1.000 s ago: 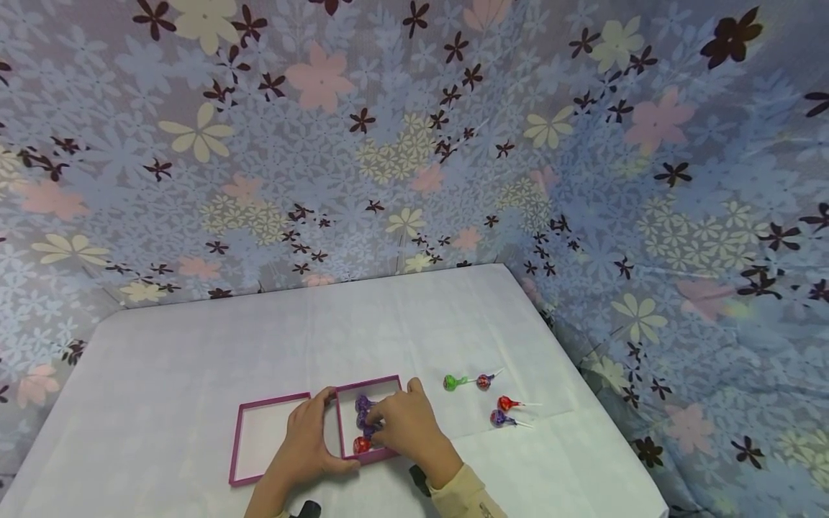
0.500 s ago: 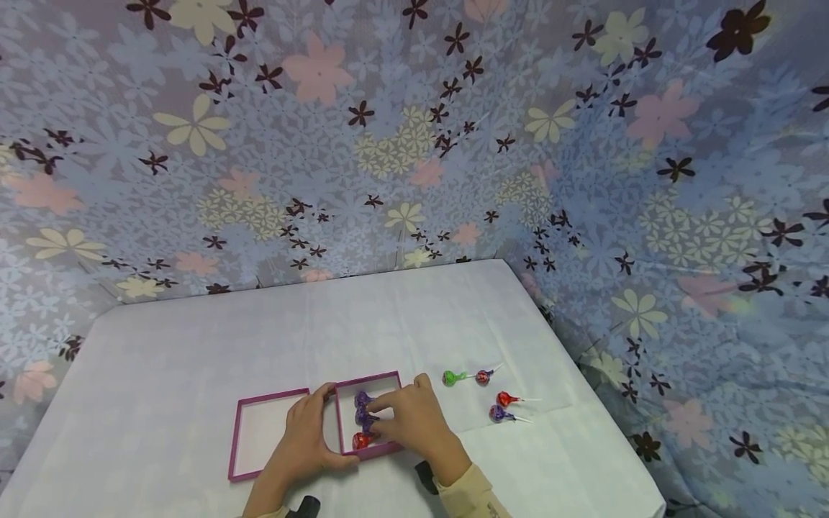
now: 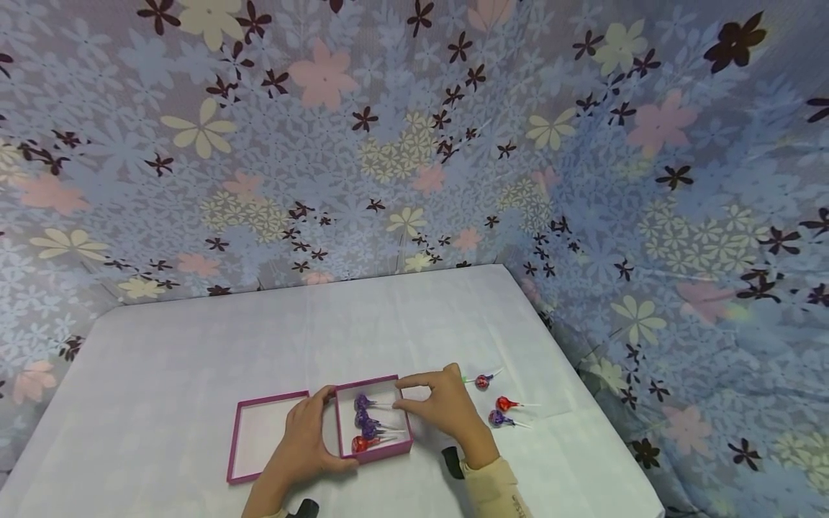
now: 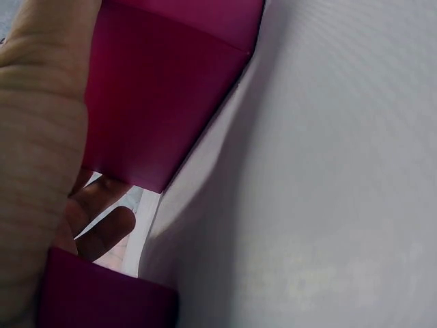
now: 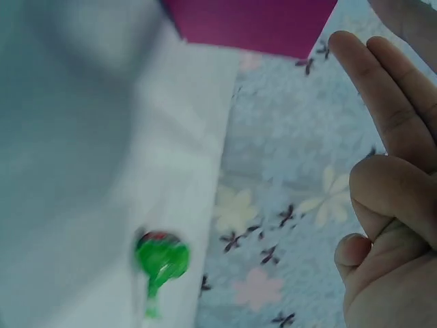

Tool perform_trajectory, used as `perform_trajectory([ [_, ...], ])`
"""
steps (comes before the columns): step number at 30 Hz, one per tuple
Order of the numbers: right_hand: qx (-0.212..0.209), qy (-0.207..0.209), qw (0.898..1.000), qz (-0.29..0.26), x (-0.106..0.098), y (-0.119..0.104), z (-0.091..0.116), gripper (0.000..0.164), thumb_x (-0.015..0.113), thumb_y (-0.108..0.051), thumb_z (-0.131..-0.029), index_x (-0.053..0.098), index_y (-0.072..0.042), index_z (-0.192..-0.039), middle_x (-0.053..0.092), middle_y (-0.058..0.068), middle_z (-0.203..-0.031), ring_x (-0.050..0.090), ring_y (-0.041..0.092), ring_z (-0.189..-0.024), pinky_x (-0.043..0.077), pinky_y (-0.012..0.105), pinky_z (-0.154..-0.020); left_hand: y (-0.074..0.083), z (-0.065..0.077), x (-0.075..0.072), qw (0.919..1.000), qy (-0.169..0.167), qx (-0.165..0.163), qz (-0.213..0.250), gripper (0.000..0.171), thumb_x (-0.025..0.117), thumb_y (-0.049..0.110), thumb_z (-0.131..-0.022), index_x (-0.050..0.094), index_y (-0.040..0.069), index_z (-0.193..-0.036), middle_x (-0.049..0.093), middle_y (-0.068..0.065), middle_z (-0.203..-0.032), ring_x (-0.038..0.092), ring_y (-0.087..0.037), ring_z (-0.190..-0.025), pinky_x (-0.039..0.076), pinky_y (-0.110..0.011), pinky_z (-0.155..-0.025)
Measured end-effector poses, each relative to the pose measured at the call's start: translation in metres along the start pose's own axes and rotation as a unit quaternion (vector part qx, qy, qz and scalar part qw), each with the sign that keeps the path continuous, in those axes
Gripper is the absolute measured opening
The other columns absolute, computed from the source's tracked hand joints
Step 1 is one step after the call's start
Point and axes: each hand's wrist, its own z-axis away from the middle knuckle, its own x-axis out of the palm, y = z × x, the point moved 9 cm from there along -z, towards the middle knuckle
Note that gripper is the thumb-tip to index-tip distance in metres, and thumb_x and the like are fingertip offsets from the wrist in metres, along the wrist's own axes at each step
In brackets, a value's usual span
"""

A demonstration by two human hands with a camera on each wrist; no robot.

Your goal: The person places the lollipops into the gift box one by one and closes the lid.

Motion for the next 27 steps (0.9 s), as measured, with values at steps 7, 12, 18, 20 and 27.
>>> perform_trajectory([
  [7, 0.061, -0.032, 0.996, -0.055, -0.002, 0.040, 0.008, 0.027, 0.087, -0.038, -0.077, 0.080, -0.032, -0.103, 0.075, -0.020, -0.102, 0.070, 0.011, -0.097, 0.035, 0.051, -0.108, -0.002, 0.000, 0.001, 1.0000, -0.002, 0.001, 0.005, 0.139, 0.092, 0.068, -0.044, 0.031, 0.002, -0.151, 0.047, -0.016, -0.148, 0.037, -0.041, -0.137, 0.025, -0.060, -0.117],
  [12, 0.071, -0.061, 0.994, -0.051, -0.005, 0.053, 0.012, 0.027, 0.086, -0.030, -0.080, 0.080, -0.025, -0.106, 0.076, -0.015, -0.106, 0.069, 0.014, -0.109, 0.051, 0.048, -0.099, -0.004, -0.001, 0.003, 1.0000, -0.004, -0.004, 0.003, 0.140, 0.091, 0.069, -0.044, 0.031, 0.003, -0.151, 0.047, -0.015, -0.149, 0.036, -0.041, -0.138, 0.025, -0.059, -0.117],
  [18, 0.093, -0.046, 0.993, -0.052, -0.020, 0.071, 0.015, 0.028, 0.087, -0.022, -0.079, 0.081, -0.021, -0.106, 0.077, -0.010, -0.104, 0.071, 0.018, -0.102, 0.056, 0.046, -0.093, -0.005, -0.001, 0.004, 0.9999, -0.003, -0.008, 0.010, 0.140, 0.092, 0.069, -0.043, 0.031, 0.004, -0.152, 0.047, -0.015, -0.149, 0.036, -0.042, -0.137, 0.025, -0.060, -0.117],
  [20, 0.105, -0.042, 0.992, -0.050, -0.026, 0.078, 0.017, 0.029, 0.087, -0.020, -0.079, 0.080, -0.021, -0.107, 0.077, -0.010, -0.102, 0.070, 0.018, -0.105, 0.055, 0.045, -0.096, -0.005, 0.000, 0.004, 0.9999, -0.003, -0.008, 0.010, 0.140, 0.092, 0.069, -0.043, 0.031, 0.004, -0.152, 0.047, -0.015, -0.148, 0.036, -0.043, -0.137, 0.025, -0.060, -0.117],
  [27, 0.161, -0.030, 0.986, -0.033, -0.040, 0.105, 0.024, 0.028, 0.087, -0.020, -0.078, 0.081, -0.025, -0.104, 0.076, -0.012, -0.103, 0.069, 0.021, -0.102, 0.055, 0.042, -0.088, -0.005, 0.000, 0.005, 0.9999, -0.007, -0.008, 0.002, 0.140, 0.091, 0.070, -0.044, 0.031, 0.004, -0.152, 0.046, -0.016, -0.148, 0.035, -0.043, -0.137, 0.025, -0.060, -0.117],
])
